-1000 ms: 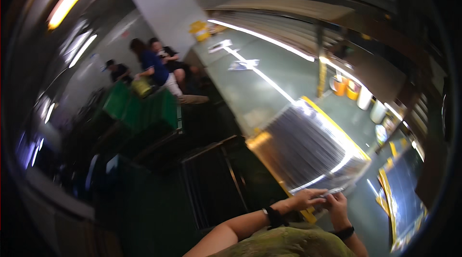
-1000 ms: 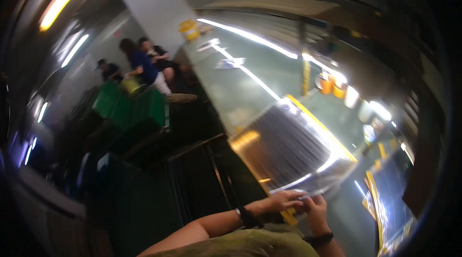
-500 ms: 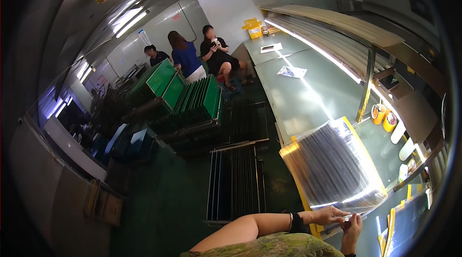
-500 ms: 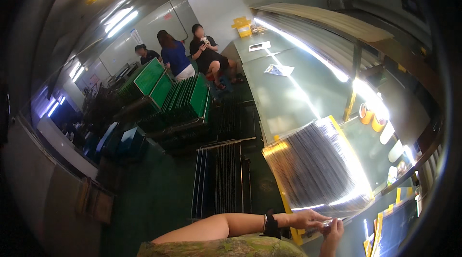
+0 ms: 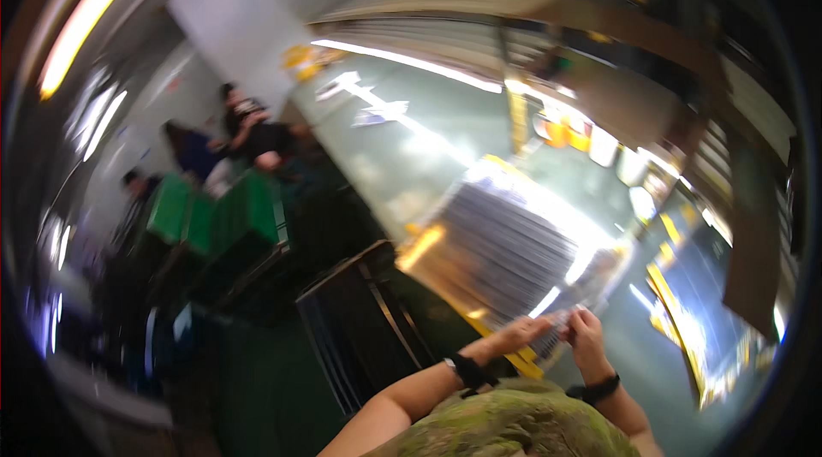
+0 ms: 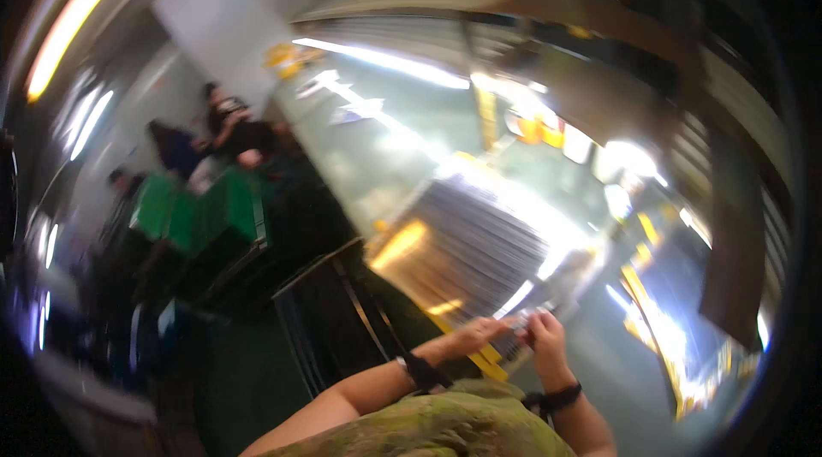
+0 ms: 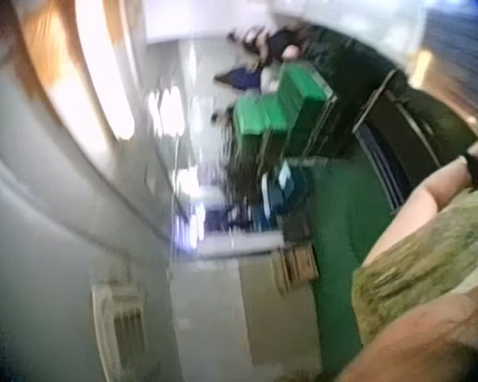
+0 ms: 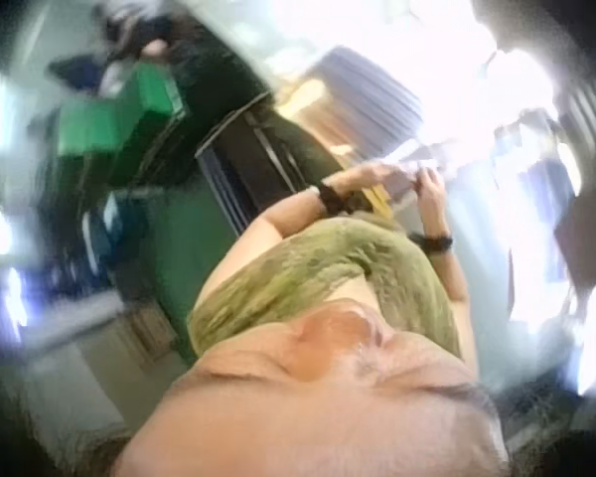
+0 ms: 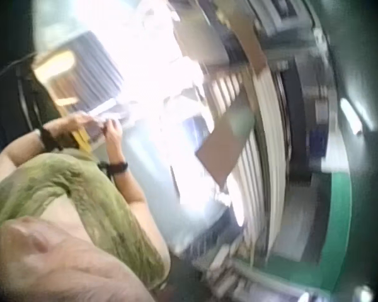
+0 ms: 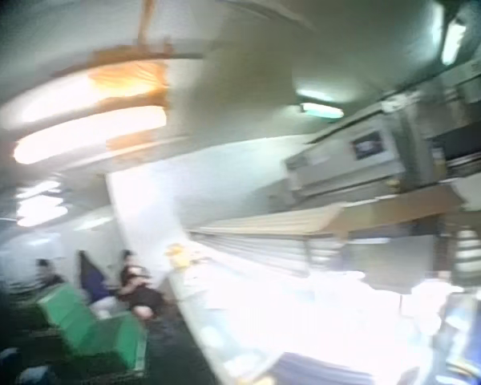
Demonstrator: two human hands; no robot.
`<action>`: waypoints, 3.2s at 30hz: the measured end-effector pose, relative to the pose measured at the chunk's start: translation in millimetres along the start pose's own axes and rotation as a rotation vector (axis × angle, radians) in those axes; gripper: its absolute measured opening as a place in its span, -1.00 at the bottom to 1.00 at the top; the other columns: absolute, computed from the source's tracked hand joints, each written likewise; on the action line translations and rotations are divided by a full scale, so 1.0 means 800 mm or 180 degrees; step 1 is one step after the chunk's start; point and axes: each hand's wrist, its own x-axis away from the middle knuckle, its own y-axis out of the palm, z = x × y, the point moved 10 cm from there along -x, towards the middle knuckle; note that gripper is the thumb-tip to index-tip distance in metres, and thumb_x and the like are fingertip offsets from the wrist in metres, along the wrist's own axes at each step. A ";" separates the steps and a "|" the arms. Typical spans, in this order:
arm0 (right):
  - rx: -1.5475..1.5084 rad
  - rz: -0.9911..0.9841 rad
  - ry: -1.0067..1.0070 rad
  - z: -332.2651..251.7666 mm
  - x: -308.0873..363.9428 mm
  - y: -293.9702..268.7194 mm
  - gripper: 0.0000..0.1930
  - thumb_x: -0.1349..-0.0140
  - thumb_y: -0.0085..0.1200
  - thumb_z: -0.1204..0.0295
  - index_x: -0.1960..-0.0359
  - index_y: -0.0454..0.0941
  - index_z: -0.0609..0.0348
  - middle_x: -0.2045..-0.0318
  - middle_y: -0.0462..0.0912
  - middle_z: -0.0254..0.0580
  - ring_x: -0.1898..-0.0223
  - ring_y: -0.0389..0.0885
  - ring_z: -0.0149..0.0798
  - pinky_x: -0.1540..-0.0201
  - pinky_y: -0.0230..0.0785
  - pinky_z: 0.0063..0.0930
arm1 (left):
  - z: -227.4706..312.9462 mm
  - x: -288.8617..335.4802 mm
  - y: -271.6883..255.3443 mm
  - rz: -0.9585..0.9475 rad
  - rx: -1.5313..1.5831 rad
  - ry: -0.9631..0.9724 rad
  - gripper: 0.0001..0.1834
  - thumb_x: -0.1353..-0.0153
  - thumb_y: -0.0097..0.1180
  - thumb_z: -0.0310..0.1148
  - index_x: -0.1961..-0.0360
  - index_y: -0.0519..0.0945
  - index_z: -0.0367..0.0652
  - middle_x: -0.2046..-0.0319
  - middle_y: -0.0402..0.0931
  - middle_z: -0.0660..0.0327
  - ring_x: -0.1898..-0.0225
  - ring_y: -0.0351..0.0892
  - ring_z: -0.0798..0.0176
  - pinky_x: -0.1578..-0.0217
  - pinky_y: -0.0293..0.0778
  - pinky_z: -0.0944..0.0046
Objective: Inspecting and sorting translucent patterned plastic sheets at a workstation.
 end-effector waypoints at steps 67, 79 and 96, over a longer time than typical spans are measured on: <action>0.1204 -0.0369 -0.0165 -0.164 -0.130 0.002 -0.84 -0.25 -0.05 0.41 0.37 0.52 0.24 0.51 0.62 -0.20 0.52 0.57 -0.41 0.41 0.44 -0.56 | 0.173 0.026 0.090 -0.0490 -0.3031 0.2172 -0.83 0.02 0.17 -0.39 0.36 0.57 -0.18 0.33 0.49 0.21 0.27 0.54 0.22 0.34 0.51 0.30; 0.1416 -0.0468 -0.1941 -0.359 -0.055 0.100 -0.84 -0.27 -0.09 0.47 0.34 0.47 0.34 0.47 0.60 -0.20 0.40 0.58 -0.41 0.26 0.40 -0.58 | -0.012 -0.059 0.025 -0.0087 -0.3717 -0.0041 -0.23 0.05 0.16 0.18 -0.20 0.32 0.15 -0.34 -0.09 0.05 -0.35 -0.25 -0.24 -0.12 -0.16 -0.51; 0.2891 -0.1973 -0.3033 -0.148 0.110 0.085 -0.87 -0.07 0.08 0.57 0.38 0.61 0.02 0.40 0.64 -0.39 0.32 0.57 -0.34 0.06 0.27 -0.40 | 0.025 0.101 -0.098 0.0357 0.2978 -0.0081 -0.05 -0.13 -0.10 0.25 -0.30 -0.02 -0.25 -0.24 0.14 -0.01 -0.24 0.19 -0.07 -0.18 0.25 0.02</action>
